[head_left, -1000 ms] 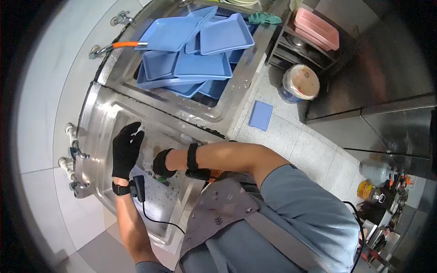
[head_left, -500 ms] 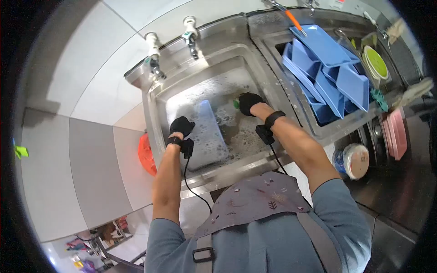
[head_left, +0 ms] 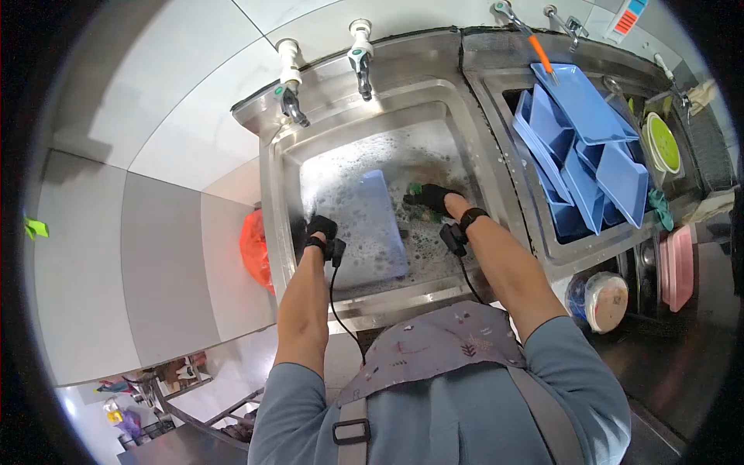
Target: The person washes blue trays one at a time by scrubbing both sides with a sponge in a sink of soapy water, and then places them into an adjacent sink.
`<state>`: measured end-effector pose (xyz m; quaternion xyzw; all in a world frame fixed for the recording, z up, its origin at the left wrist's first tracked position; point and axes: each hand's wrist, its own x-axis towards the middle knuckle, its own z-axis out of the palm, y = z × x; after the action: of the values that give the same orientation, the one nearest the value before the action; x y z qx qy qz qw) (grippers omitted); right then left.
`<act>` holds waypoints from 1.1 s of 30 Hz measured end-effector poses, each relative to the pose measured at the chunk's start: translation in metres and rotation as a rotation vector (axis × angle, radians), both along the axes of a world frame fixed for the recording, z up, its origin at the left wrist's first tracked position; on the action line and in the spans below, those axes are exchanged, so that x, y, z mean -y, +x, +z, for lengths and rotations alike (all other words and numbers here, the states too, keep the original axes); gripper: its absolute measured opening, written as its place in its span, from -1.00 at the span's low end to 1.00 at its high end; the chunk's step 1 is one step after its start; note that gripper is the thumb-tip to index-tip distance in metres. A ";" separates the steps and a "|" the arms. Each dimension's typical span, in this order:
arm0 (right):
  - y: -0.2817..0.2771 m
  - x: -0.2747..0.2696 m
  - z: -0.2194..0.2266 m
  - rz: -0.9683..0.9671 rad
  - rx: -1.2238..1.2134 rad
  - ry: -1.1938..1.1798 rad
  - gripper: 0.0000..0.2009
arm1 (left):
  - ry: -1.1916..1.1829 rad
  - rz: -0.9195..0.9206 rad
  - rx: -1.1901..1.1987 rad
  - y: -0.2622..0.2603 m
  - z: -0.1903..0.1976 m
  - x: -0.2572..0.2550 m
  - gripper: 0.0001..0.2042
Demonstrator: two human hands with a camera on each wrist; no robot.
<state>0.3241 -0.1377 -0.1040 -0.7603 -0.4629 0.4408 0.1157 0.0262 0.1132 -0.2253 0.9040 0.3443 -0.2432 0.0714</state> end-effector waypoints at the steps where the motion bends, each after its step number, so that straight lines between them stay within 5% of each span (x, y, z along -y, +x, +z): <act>1: -0.003 -0.002 0.005 -0.020 -0.015 0.010 -0.35 | 0.006 -0.017 -0.010 -0.001 0.001 0.002 -0.74; 3: -0.010 -0.006 0.012 -0.056 -0.045 0.025 -0.34 | 0.016 -0.048 -0.030 -0.002 0.005 0.010 -0.78; 4: -0.014 -0.010 0.014 -0.048 -0.044 0.026 -0.34 | 0.038 -0.253 -0.032 0.004 0.057 0.026 -0.77; 5: -0.018 -0.012 0.012 0.006 0.061 0.089 -0.39 | 0.037 -0.248 -0.033 0.006 0.054 0.032 -0.77; 7: -0.028 -0.012 0.007 0.061 0.164 0.154 -0.43 | 0.051 0.127 0.300 0.010 0.051 0.040 -0.71; 9: -0.044 -0.009 0.002 -0.231 0.394 0.350 -0.53 | 0.036 -0.018 0.307 0.017 0.070 0.051 -0.66; 11: -0.040 -0.009 0.004 -0.120 0.409 0.278 -0.55 | -0.016 0.104 0.530 0.026 0.087 0.073 -0.68; 15: -0.039 -0.015 -0.008 0.125 0.711 0.252 -0.55 | -0.017 0.032 0.722 0.043 0.110 0.099 -0.71; 16: -0.043 -0.016 0.004 0.273 0.858 0.207 -0.56 | -0.273 0.243 0.722 0.050 0.125 0.106 -0.74; 17: -0.045 -0.022 0.002 0.275 0.860 0.214 -0.56 | -0.267 0.245 0.725 0.054 0.131 0.108 -0.74; 19: -0.049 -0.035 -0.004 -0.167 0.506 0.404 -0.59 | -0.102 -0.068 0.762 0.061 0.143 0.115 -0.73; 20: -0.052 -0.039 0.004 -0.163 0.507 0.408 -0.59 | -0.483 0.291 0.766 0.070 0.161 0.125 -0.70; 21: -0.054 -0.043 0.015 -0.142 0.388 0.502 -0.59 | -0.478 0.292 0.768 0.071 0.149 0.126 -0.70; 25: -0.073 -0.062 0.008 -0.082 0.081 0.743 -0.61 | -0.182 0.073 0.721 0.073 0.120 0.130 -0.64; 27: -0.073 -0.057 -0.002 -0.060 -0.052 0.887 -0.61 | -0.058 -0.348 0.837 0.065 0.119 0.126 -0.57; 28: -0.073 -0.057 -0.006 -0.028 -0.455 0.753 -0.61 | -0.061 -0.346 0.836 0.061 0.117 0.124 -0.57; 30: -0.067 -0.039 0.032 0.318 -0.146 0.682 -0.61 | -0.365 -0.224 1.043 0.051 0.106 0.112 -0.55; 31: -0.067 -0.026 0.048 0.321 -0.150 0.676 -0.61 | -0.368 -0.217 1.044 0.044 0.100 0.105 -0.55; 33: -0.068 -0.011 0.063 0.455 -0.058 0.555 -0.59 | -0.025 -0.542 0.821 0.028 0.084 0.081 -0.79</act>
<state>0.2557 -0.1270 -0.0415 -0.5647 -0.7188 0.3343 0.2298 0.0541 0.0318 -0.1417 0.9814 0.0372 0.1192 0.1459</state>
